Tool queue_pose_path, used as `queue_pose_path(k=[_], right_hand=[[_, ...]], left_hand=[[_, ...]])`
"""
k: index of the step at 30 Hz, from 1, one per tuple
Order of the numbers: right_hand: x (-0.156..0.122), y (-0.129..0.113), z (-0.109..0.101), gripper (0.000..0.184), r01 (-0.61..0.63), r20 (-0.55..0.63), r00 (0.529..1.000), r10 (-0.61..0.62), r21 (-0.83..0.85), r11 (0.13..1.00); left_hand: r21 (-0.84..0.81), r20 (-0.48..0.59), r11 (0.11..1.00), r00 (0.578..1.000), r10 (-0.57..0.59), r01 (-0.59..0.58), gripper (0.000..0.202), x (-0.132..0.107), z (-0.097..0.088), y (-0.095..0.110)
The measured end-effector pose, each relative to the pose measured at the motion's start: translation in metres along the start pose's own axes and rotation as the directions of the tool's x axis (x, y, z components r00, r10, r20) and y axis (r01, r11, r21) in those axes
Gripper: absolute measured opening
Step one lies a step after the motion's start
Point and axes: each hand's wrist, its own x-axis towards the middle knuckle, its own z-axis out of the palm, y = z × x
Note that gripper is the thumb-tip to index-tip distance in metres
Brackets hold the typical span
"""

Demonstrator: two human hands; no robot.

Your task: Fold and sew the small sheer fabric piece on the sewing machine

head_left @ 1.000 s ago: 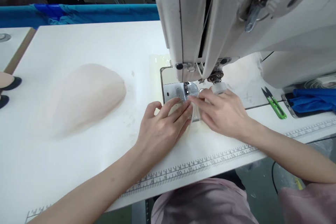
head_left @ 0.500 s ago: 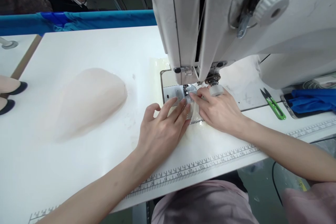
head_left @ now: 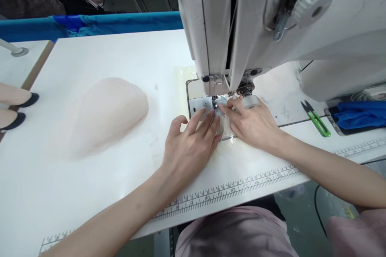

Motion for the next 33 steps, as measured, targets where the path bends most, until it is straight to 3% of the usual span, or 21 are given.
queue_pose_path(k=[15,33], right_hand=[[-0.0043,-0.0006,-0.0011,0.034,0.011,-0.027,1.0,-0.011,-0.004,1.0],[0.0001,0.0002,-0.0006,0.032,-0.021,0.021,1.0,0.02,0.032,0.999]], left_hand=[[-0.033,-0.019,0.999,1.0,0.006,-0.007,0.033,-0.0009,-0.0008,0.0001],[-0.027,-0.016,1.0,1.0,-0.011,0.011,0.03,0.0014,0.0,0.0012]])
